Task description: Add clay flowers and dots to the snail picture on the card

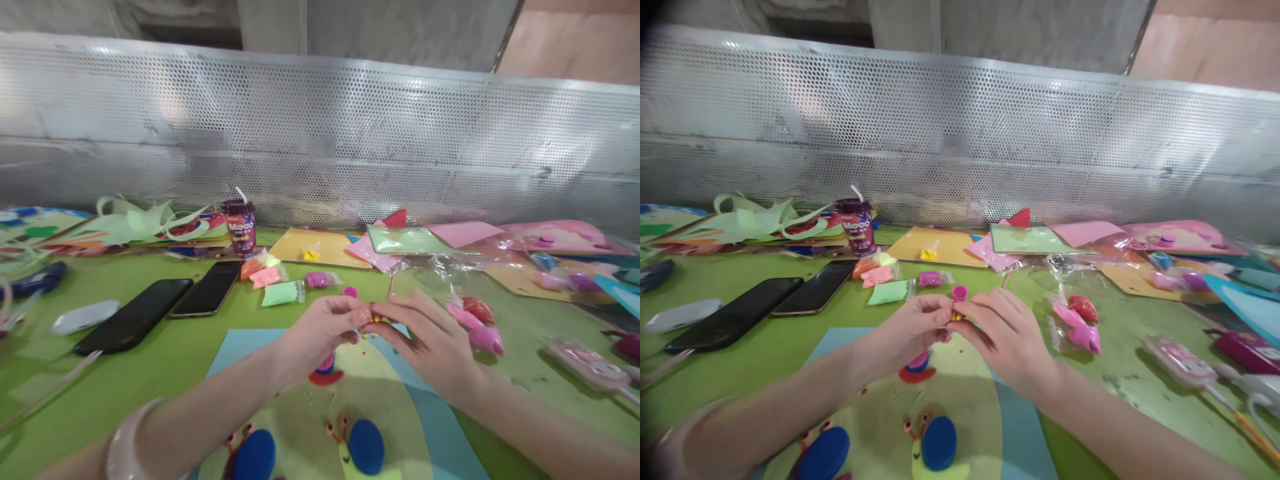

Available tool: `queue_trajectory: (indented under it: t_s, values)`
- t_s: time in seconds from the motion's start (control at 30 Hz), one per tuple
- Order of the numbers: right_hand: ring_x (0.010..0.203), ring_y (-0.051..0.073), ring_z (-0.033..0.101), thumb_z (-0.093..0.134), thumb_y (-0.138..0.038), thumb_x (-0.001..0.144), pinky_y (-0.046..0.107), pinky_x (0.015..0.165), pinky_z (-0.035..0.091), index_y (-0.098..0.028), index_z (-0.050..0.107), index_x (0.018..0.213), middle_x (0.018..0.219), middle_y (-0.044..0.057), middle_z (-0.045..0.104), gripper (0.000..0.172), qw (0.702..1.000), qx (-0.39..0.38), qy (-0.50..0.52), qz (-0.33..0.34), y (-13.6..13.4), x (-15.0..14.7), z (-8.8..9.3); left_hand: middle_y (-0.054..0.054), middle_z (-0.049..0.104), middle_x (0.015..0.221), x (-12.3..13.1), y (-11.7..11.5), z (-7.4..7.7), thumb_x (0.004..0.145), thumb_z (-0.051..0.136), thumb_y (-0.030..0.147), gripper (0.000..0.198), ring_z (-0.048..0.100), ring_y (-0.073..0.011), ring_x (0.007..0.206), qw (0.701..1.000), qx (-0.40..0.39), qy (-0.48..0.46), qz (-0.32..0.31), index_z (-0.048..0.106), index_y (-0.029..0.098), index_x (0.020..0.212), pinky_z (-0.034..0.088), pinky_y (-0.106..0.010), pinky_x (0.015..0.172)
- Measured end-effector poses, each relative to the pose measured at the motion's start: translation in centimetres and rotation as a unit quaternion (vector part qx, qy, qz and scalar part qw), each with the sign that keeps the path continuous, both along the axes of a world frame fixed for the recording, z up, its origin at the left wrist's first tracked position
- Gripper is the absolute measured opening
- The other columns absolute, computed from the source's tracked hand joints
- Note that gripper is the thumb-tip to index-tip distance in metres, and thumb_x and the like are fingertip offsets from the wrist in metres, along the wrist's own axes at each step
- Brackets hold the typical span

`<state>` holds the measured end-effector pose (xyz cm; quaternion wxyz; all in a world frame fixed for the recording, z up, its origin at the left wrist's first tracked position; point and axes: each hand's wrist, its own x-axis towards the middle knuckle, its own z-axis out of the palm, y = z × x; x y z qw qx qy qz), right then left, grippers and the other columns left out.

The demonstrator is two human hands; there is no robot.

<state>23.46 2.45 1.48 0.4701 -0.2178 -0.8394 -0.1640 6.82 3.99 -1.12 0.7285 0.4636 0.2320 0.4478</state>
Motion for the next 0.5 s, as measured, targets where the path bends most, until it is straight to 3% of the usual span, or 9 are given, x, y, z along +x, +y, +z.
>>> queue_trajectory:
  t_s: [0.5]
  values:
    - [0.065,0.013,0.055,0.05,-0.022,0.09,0.026,0.058,0.049,-0.014,0.065,0.095,0.073,0.004,0.06,0.018,0.998,0.011,-0.038,-0.049,0.65,0.26,-0.33,0.0,0.061,0.065,-0.29,0.39,-0.07,0.065,0.075,0.037,0.021,0.046,-0.0087,0.059,0.998,0.025,0.045,0.019,0.07,0.017,0.071,0.03,-0.023,0.058]
